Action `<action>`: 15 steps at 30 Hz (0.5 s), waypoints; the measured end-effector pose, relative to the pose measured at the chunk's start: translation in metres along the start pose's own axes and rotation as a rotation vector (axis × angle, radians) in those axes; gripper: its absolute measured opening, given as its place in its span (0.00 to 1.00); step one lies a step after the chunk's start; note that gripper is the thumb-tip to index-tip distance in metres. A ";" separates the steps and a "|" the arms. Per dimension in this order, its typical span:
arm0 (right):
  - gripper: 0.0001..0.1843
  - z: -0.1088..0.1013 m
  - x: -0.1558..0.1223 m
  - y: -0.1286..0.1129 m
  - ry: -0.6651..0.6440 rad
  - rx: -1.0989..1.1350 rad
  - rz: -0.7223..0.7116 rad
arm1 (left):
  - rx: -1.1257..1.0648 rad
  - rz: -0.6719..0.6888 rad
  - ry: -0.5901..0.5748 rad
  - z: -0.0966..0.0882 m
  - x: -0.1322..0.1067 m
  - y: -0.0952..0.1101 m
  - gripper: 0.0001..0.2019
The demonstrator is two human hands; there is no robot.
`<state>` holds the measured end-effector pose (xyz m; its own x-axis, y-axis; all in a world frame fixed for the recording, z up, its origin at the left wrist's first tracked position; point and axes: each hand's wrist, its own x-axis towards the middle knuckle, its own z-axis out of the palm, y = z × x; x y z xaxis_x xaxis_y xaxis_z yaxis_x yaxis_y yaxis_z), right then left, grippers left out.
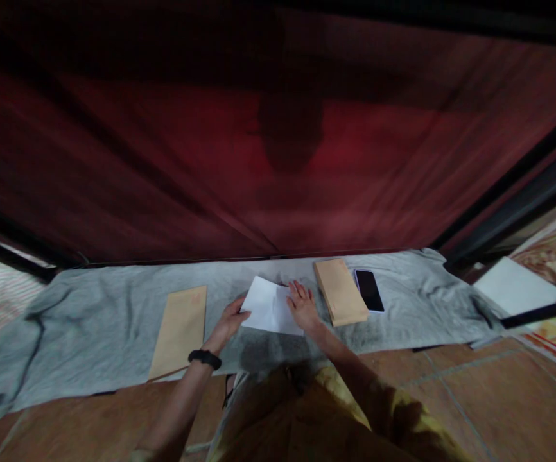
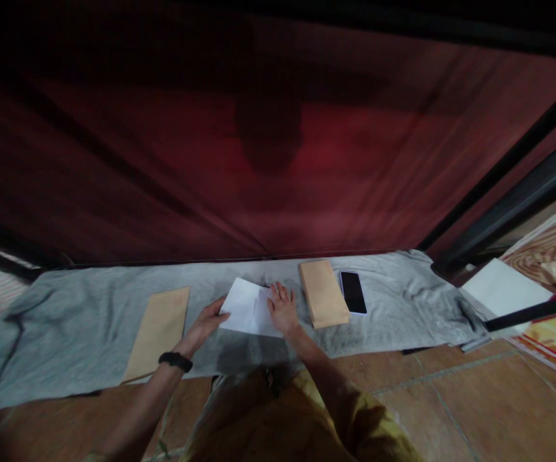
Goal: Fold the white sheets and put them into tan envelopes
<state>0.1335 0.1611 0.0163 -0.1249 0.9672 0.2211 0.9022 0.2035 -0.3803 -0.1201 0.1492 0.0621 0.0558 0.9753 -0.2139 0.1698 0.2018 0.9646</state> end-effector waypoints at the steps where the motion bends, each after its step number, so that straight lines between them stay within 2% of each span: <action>1: 0.28 -0.007 -0.002 0.005 0.012 0.021 -0.005 | -0.011 -0.007 -0.065 -0.007 -0.004 0.004 0.29; 3: 0.28 -0.017 -0.006 0.012 -0.008 0.129 -0.003 | 0.014 -0.004 -0.234 -0.019 -0.007 0.011 0.28; 5: 0.27 -0.021 -0.012 0.016 -0.095 0.293 0.053 | 0.084 0.022 -0.363 -0.026 -0.002 0.018 0.26; 7: 0.21 -0.018 -0.017 0.017 -0.179 0.408 0.126 | 0.159 0.053 -0.395 -0.026 0.011 0.024 0.24; 10: 0.12 -0.007 -0.026 0.015 -0.185 0.445 0.185 | 0.252 0.092 -0.314 -0.018 0.036 0.030 0.21; 12: 0.11 0.000 -0.029 0.013 -0.140 0.467 0.228 | 0.325 0.146 -0.190 -0.007 0.046 0.031 0.20; 15: 0.12 0.007 -0.030 0.011 -0.048 0.500 0.289 | 0.413 0.253 0.014 0.018 0.037 0.023 0.22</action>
<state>0.1438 0.1353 -0.0011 0.0686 0.9976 0.0088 0.5990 -0.0342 -0.8000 -0.0966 0.1884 0.0735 0.1329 0.9908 0.0245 0.5294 -0.0919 0.8434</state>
